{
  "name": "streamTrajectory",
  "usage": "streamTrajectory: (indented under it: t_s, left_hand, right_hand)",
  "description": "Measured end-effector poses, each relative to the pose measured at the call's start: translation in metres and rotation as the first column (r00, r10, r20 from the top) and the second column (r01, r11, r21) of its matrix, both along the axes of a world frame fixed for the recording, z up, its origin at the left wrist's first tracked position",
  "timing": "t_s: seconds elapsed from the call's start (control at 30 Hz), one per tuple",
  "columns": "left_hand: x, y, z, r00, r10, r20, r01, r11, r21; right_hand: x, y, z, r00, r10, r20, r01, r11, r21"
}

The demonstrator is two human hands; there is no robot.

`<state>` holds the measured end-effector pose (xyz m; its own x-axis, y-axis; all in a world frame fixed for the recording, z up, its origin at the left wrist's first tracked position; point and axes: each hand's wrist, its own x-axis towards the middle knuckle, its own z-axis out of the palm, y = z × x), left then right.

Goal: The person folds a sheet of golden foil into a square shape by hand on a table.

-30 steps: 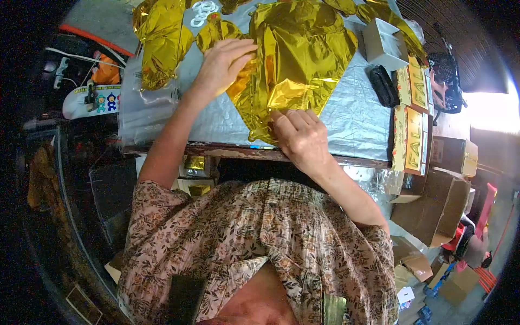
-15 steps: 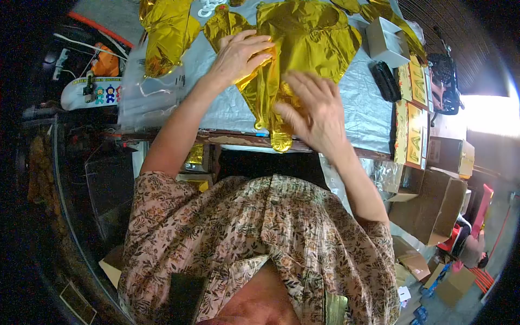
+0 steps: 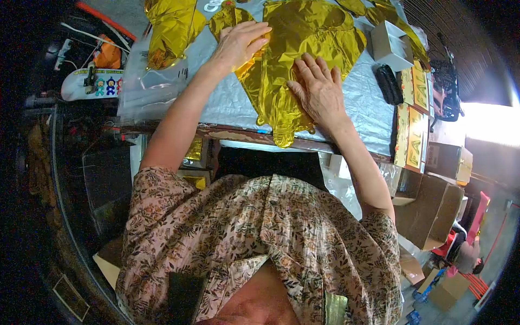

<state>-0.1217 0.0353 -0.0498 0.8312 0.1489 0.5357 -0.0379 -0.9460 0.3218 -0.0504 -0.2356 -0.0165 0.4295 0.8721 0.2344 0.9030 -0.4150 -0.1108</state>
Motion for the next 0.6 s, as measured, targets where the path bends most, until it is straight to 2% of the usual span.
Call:
streamTrajectory:
  t_s: [0.13,0.23,0.3,0.33,0.4,0.6]
  left_hand:
    - [0.023,0.019,0.000,1.000,0.006,-0.016,-0.007,0.999,-0.045]
    - [0.043,0.035,-0.014,0.998,-0.022,0.055,0.024,0.999,-0.034]
    - [0.047,0.029,-0.013,0.995,0.073,0.072,-0.076,0.996,0.036]
    - [0.046,0.028,-0.014,0.995,0.073,0.075,-0.075,0.996,0.037]
    - [0.044,0.021,-0.017,0.992,0.119,0.053,-0.119,0.993,0.012]
    - [0.044,0.022,-0.014,0.993,0.117,-0.009,-0.117,0.993,0.000]
  right_hand:
    - [0.002,0.004,0.002,0.999,0.019,0.036,-0.019,1.000,-0.011]
    - [0.004,0.006,-0.001,1.000,0.020,0.004,-0.020,1.000,0.006]
    - [0.000,0.006,0.000,1.000,0.014,0.027,-0.015,1.000,0.027]
    - [0.000,0.007,0.000,0.999,0.013,0.030,-0.014,1.000,0.028]
    - [0.000,0.006,-0.001,1.000,0.009,0.026,-0.010,1.000,0.030]
    - [0.002,0.006,-0.004,1.000,0.000,0.018,-0.001,0.999,0.049]
